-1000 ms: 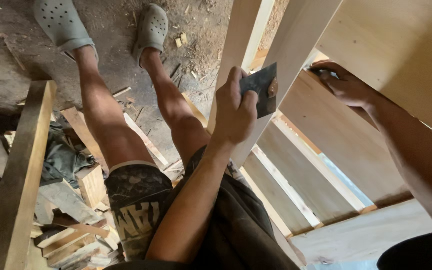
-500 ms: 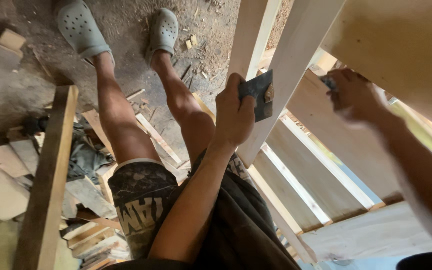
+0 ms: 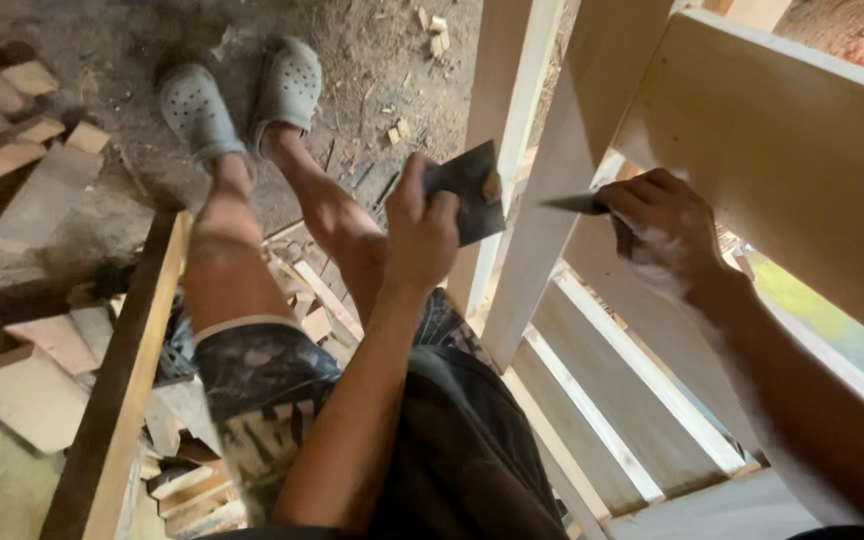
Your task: The person applies wood filler to gaps and joints on a wooden structure using a putty knife, smoothing the filler into the seams. The person works on multiple joints and edges, repeatedly loading filler and spreading it along the wood.
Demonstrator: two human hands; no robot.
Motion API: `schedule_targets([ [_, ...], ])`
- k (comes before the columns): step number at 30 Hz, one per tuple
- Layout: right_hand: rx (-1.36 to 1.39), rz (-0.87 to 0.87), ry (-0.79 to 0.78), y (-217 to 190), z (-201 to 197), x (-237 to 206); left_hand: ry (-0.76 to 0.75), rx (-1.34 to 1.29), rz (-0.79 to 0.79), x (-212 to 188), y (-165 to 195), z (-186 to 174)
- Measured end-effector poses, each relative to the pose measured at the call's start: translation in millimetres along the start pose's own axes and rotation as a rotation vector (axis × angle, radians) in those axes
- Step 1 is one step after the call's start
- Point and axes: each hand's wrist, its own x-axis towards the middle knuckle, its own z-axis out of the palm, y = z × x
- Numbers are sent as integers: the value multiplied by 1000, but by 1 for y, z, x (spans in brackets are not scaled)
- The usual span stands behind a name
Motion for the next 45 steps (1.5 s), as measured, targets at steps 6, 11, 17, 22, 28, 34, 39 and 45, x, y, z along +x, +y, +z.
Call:
schedule_targets([
  [6, 223, 113, 25, 17, -6, -21, 59, -103, 38, 5, -7, 5],
  [11, 144, 70, -14, 20, -5, -2, 31, 9, 28, 10, -8, -16],
  [17, -56, -17, -68, -18, -1, -17, -18, 19, -102, 7, 12, -70],
  [22, -127, 48, 25, -25, -18, -36, -38, 7, -59, 2, 16, -81],
  [28, 85, 390, 386, -73, -34, -38, -134, -59, -147, -2, 15, -78],
  [34, 426, 719, 379, -118, -29, -49, -266, -47, -214, -5, 37, -75],
  [39, 335, 573, 350, -90, -14, -51, -348, -44, -285, 14, 39, -78],
  [45, 111, 287, 213, -40, 9, -31, -318, -86, -279, 29, 24, -42],
])
